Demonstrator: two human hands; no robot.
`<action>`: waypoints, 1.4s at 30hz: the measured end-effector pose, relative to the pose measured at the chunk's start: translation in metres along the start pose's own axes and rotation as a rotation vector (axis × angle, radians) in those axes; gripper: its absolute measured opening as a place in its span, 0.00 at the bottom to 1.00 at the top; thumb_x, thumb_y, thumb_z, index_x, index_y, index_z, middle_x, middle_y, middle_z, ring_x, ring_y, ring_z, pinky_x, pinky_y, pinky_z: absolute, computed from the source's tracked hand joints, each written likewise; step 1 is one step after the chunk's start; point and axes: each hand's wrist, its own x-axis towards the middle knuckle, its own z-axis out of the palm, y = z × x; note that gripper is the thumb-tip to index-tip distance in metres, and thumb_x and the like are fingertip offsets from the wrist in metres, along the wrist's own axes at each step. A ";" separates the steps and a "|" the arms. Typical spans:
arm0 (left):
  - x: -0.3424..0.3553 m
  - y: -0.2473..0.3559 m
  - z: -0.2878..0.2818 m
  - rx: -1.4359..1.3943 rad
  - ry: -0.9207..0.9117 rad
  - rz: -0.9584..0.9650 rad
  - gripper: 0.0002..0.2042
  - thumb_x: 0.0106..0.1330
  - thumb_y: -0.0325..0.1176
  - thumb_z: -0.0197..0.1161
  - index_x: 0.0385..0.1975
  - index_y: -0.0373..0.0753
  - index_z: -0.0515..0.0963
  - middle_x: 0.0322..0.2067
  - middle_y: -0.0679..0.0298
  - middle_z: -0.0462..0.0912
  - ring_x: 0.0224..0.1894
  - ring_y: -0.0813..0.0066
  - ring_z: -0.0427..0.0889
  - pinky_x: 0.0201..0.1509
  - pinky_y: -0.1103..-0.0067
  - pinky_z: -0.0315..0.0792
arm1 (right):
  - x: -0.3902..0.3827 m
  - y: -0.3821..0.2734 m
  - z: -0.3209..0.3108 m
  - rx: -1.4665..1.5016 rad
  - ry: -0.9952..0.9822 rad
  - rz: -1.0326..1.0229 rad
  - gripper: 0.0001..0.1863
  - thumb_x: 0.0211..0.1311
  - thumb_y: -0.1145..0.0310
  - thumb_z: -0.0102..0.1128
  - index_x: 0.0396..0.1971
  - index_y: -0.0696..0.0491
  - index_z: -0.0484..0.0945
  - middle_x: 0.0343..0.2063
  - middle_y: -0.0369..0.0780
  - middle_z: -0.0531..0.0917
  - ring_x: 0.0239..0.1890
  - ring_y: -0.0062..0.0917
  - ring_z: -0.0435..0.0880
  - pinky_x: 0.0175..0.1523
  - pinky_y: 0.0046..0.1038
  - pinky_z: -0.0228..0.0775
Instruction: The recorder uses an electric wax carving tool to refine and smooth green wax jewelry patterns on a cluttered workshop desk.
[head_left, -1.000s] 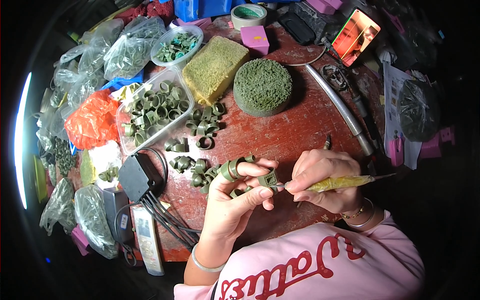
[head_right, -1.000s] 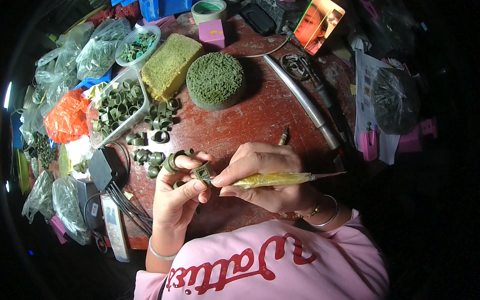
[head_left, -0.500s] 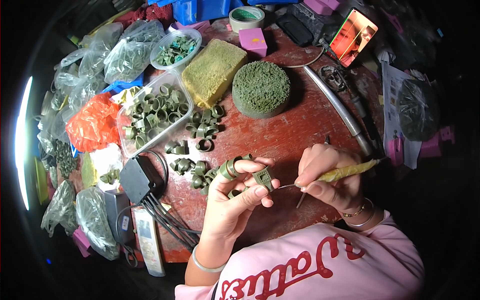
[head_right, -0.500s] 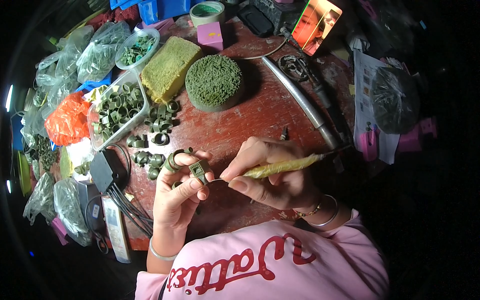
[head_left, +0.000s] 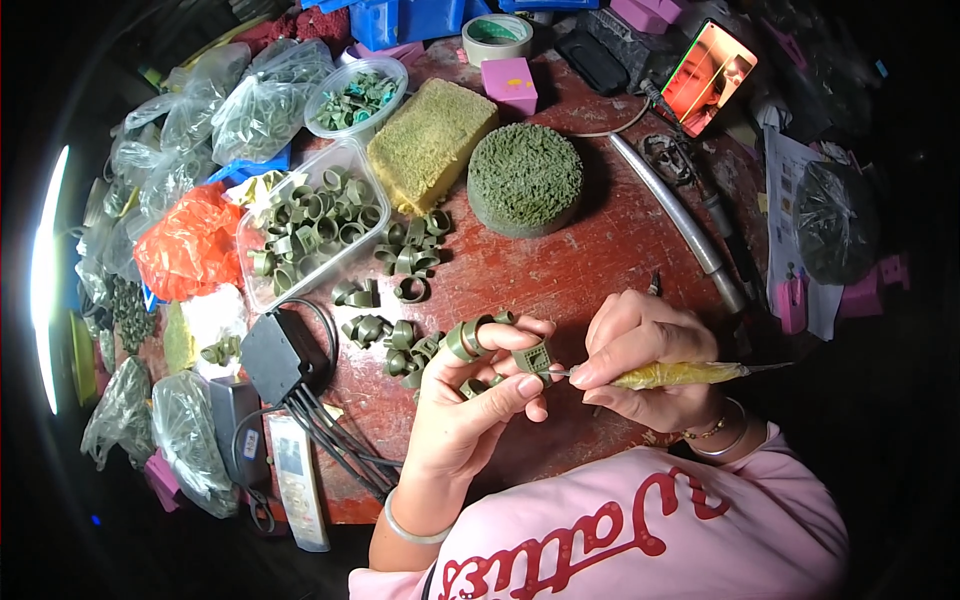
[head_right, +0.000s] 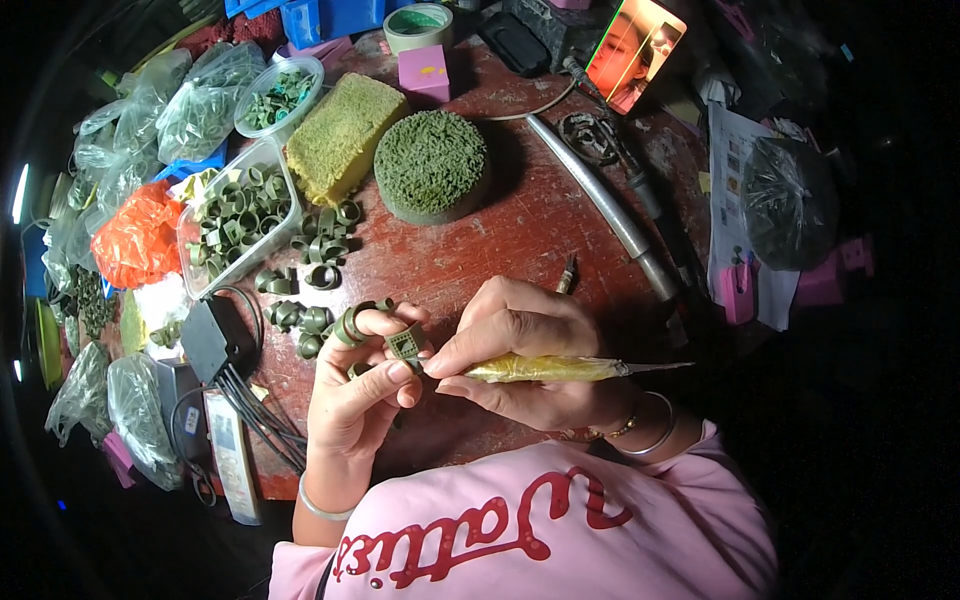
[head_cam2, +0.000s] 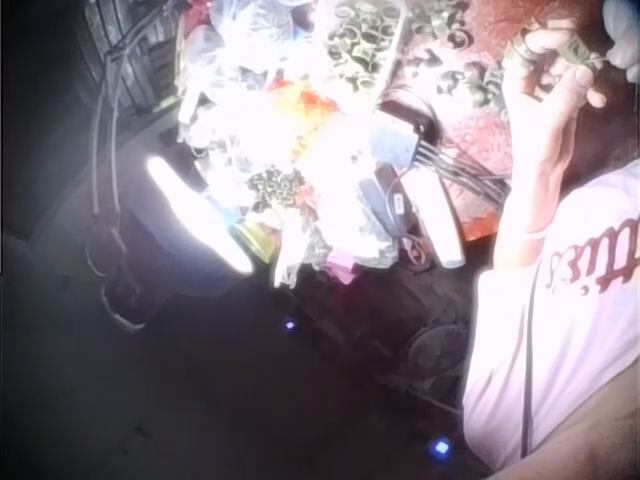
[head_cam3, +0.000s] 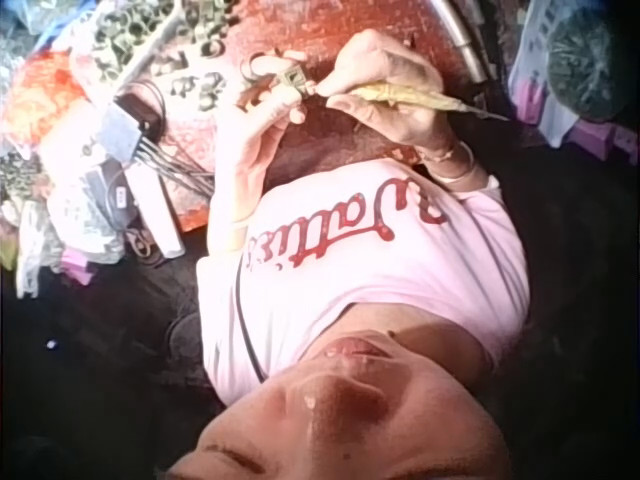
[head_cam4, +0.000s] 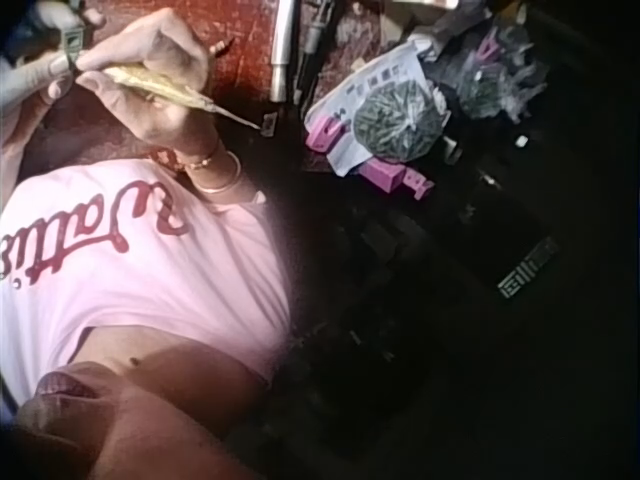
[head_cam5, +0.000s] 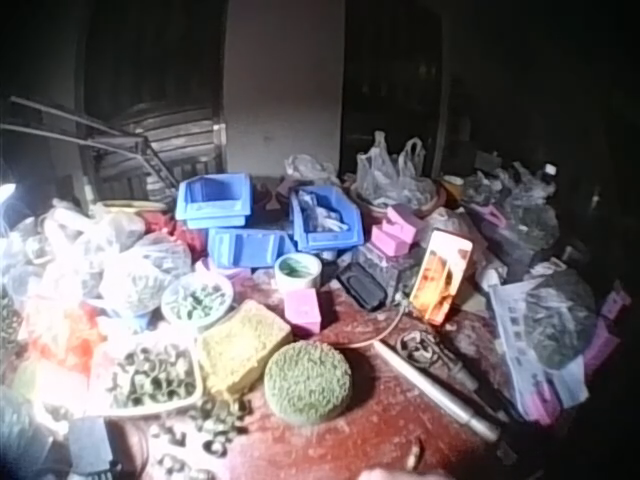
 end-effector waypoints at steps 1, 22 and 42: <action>0.000 0.000 0.000 0.000 0.000 0.000 0.14 0.56 0.14 0.60 0.43 0.32 0.74 0.50 0.53 0.73 0.42 0.70 0.80 0.34 0.82 0.79 | 0.000 0.000 0.000 0.000 0.000 0.000 0.06 0.52 0.73 0.67 0.29 0.55 0.79 0.24 0.37 0.76 0.25 0.23 0.75 0.31 0.23 0.67; -0.001 0.000 0.001 0.017 0.003 -0.001 0.14 0.56 0.13 0.60 0.42 0.31 0.75 0.49 0.51 0.74 0.37 0.72 0.81 0.30 0.83 0.78 | 0.000 0.001 0.001 0.056 -0.028 0.024 0.07 0.50 0.75 0.68 0.29 0.56 0.80 0.25 0.38 0.78 0.25 0.24 0.77 0.31 0.23 0.67; -0.001 -0.001 0.003 -0.007 0.009 -0.003 0.14 0.56 0.14 0.60 0.43 0.31 0.75 0.50 0.50 0.73 0.38 0.70 0.81 0.32 0.82 0.79 | 0.000 0.004 -0.002 0.065 0.005 0.010 0.06 0.52 0.73 0.67 0.28 0.57 0.78 0.23 0.38 0.76 0.24 0.23 0.75 0.30 0.22 0.67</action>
